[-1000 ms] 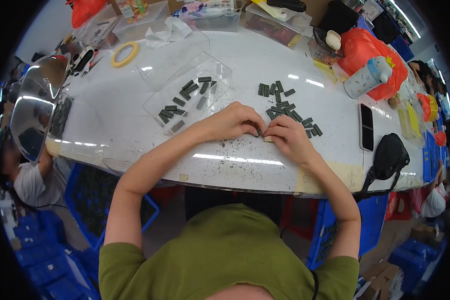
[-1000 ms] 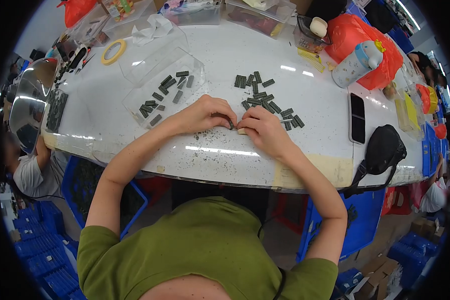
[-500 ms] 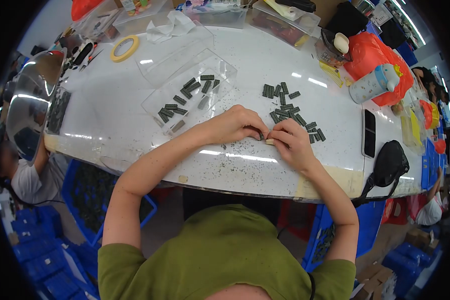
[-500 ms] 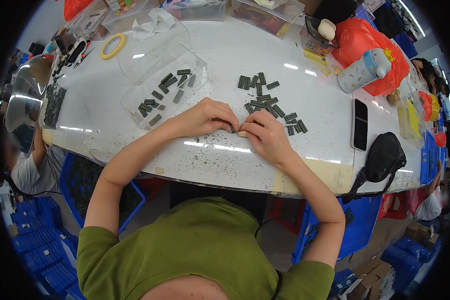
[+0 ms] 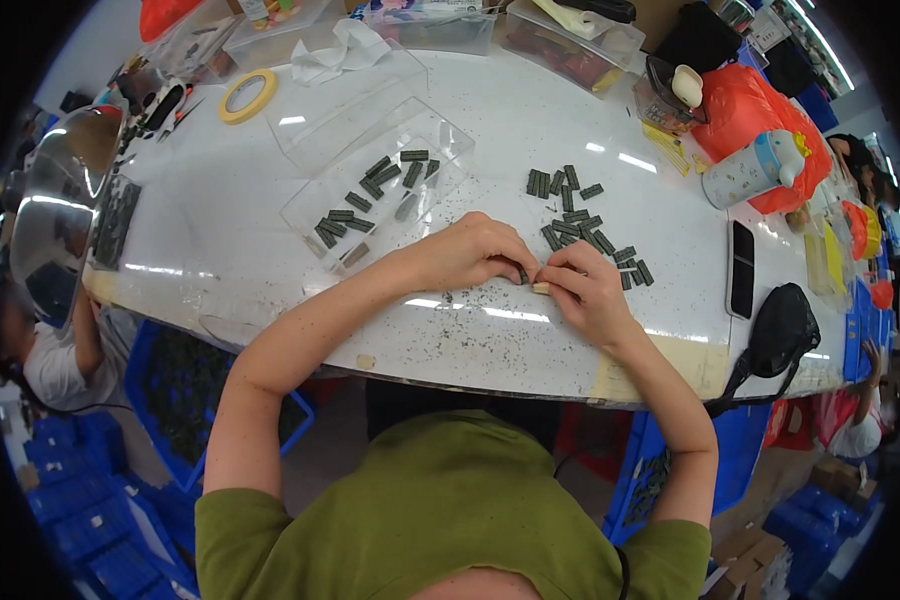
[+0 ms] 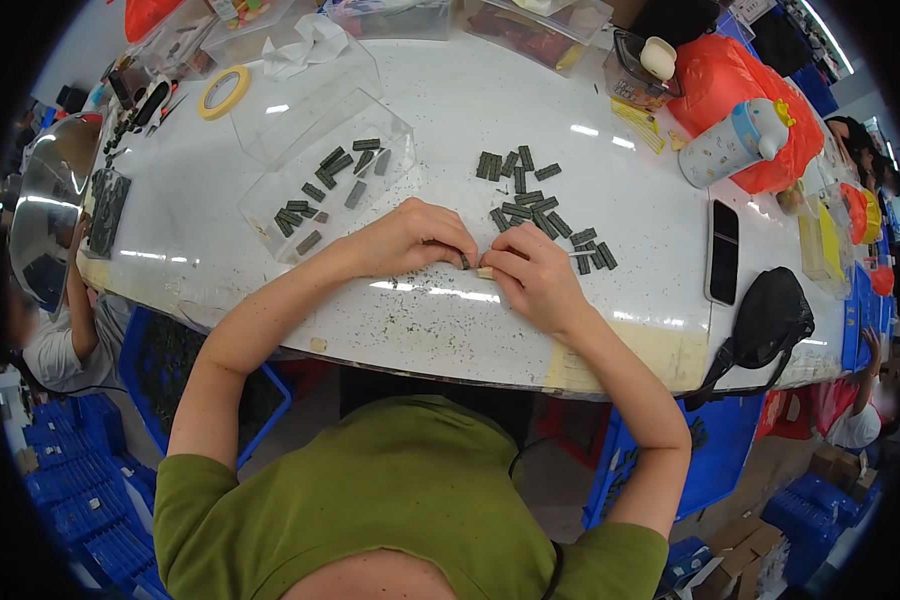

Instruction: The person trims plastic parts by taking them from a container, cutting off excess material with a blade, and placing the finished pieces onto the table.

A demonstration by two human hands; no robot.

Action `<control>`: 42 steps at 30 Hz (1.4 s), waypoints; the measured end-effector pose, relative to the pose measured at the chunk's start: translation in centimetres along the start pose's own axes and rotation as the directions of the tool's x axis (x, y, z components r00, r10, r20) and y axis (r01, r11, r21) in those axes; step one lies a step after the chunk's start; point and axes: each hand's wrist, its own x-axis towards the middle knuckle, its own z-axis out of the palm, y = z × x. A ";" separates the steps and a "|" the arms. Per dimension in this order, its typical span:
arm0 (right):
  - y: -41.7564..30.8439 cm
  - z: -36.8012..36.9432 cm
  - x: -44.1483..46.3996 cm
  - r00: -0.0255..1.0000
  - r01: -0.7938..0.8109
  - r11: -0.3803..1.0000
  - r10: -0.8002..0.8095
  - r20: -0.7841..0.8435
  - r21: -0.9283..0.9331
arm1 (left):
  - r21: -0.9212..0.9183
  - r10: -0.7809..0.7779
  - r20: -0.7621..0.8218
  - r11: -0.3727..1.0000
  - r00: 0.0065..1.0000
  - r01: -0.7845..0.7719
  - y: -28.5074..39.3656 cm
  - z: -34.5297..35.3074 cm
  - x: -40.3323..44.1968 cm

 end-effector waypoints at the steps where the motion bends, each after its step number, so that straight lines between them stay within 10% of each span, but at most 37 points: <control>1: 0.0 0.0 0.0 1.000 -0.003 1.000 0.003 0.002 0.000 | 0.001 0.001 0.000 1.000 1.000 -0.001 0.0 0.0 0.0; 19: 0.3 0.7 -0.4 0.997 0.067 0.995 -0.069 -0.036 -0.071 | 0.123 0.054 -0.028 0.991 0.998 -0.050 0.6 0.0 0.0; 24: -0.4 -1.1 0.8 0.993 0.063 0.998 -0.064 -0.104 -0.008 | -0.082 -0.085 -0.092 0.994 0.992 0.077 2.3 -0.9 0.0; 28: -4.0 -6.2 2.9 0.892 -0.343 0.831 0.435 -0.127 0.438 | -0.682 -0.308 -0.338 0.731 0.889 -0.006 7.2 -2.2 1.3; 42: -11.5 -12.3 8.8 0.888 0.120 0.946 0.032 -0.458 0.300 | -0.560 -0.123 -0.469 0.807 0.874 -0.187 17.8 -3.7 3.7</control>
